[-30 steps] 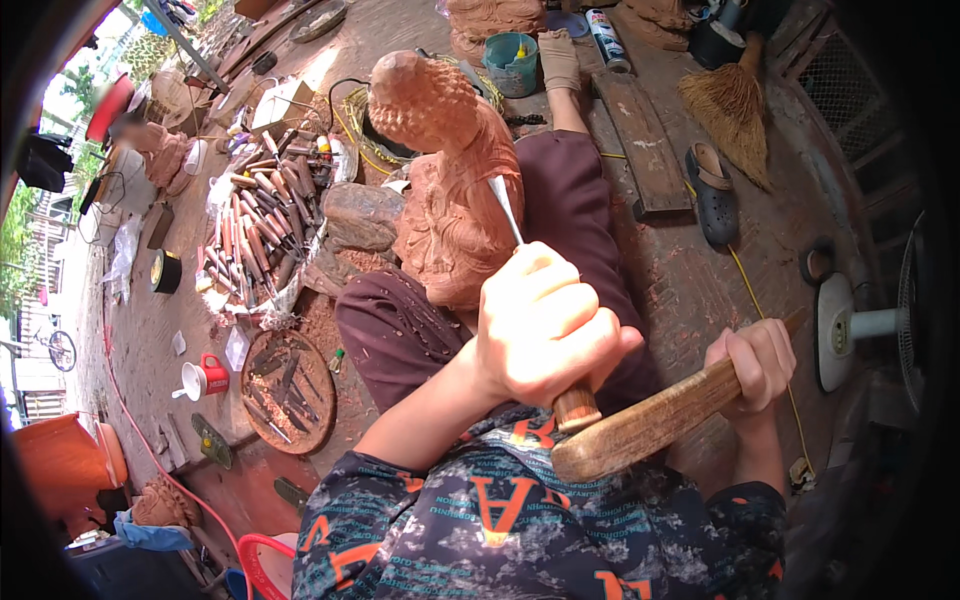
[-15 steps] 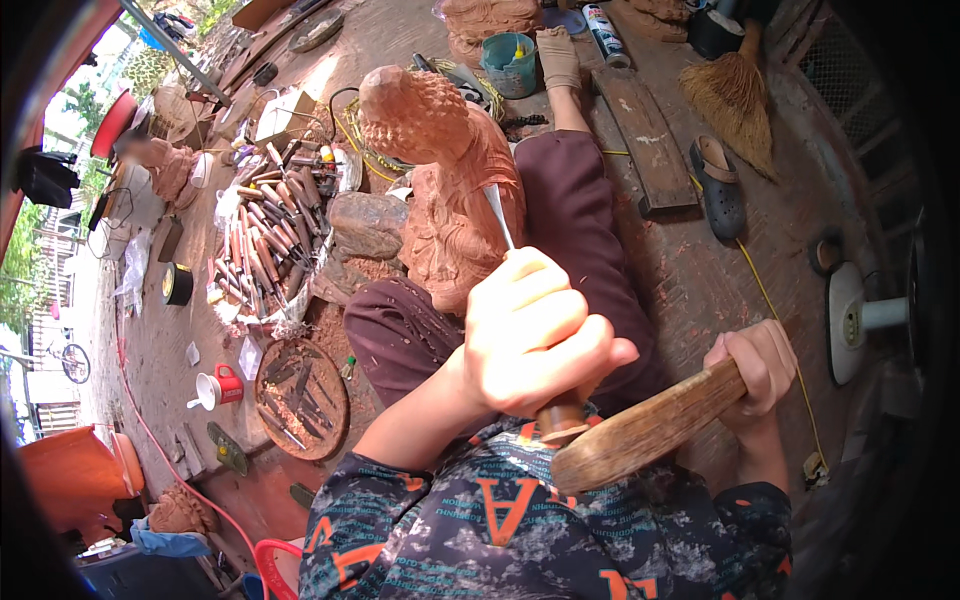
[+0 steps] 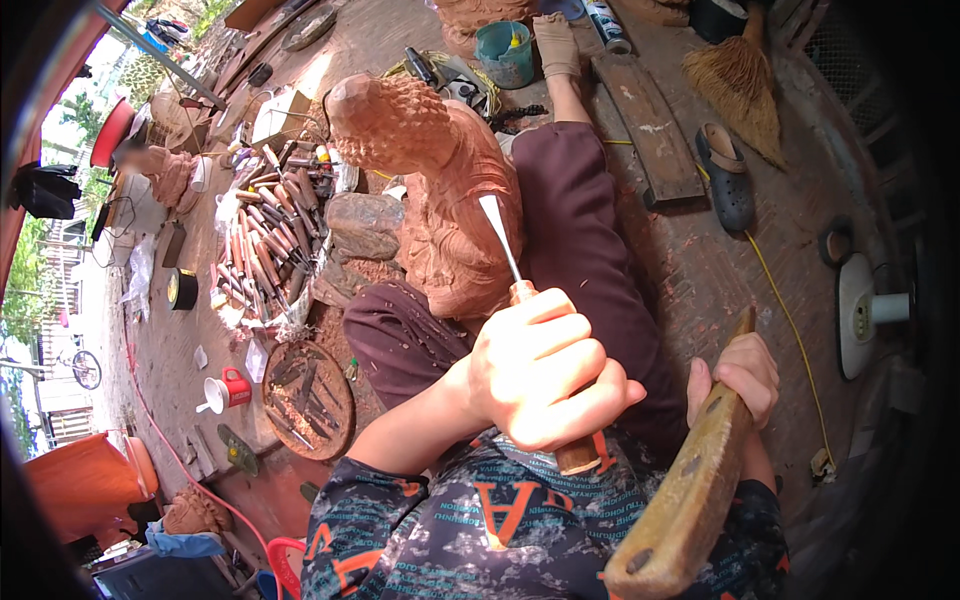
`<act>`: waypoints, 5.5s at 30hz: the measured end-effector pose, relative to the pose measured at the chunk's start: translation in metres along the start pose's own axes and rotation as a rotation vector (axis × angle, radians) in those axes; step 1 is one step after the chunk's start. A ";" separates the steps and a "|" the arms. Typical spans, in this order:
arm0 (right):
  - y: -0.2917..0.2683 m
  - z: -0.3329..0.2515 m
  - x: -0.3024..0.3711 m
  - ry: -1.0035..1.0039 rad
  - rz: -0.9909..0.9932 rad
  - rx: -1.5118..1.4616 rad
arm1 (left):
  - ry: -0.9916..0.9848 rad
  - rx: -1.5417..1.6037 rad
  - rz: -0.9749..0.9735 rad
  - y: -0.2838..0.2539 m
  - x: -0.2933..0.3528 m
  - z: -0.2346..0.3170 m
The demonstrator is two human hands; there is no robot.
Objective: The person carves a wooden sculpture of a seated figure using a chisel and mallet. They repeatedly strike the chisel to shape the wood, occasionally pausing to brush away debris and inspect the work.
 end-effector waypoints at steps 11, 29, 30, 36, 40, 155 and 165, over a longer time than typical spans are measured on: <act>-0.010 0.006 0.002 0.035 0.030 0.083 | -0.169 0.021 0.025 0.006 -0.035 -0.016; 0.003 0.021 0.028 0.185 -0.021 0.020 | 0.150 -0.075 0.097 -0.010 -0.006 0.001; 0.004 0.024 0.032 0.199 0.020 -0.010 | 0.110 -0.048 0.057 -0.008 -0.004 0.000; 0.004 0.017 0.026 0.131 0.089 -0.030 | 0.022 -0.020 -0.035 0.006 -0.004 -0.006; 0.001 0.012 0.018 0.036 0.126 -0.126 | 0.000 -0.018 -0.102 0.014 -0.012 -0.014; 0.003 0.001 0.013 0.031 -0.139 0.091 | 0.011 -0.035 0.361 -0.008 0.022 -0.001; 0.001 -0.014 -0.016 -0.190 -0.190 0.094 | 0.031 -0.114 0.309 0.011 0.032 -0.002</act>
Point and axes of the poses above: each hand's wrist, its own x-axis away from the middle knuckle, its own y-axis out of the palm, z = x × y, the point moved 8 cm from there along -x, towards the middle knuckle, and after that the axes turned 7 degrees about -y, right-handed, at the moved point
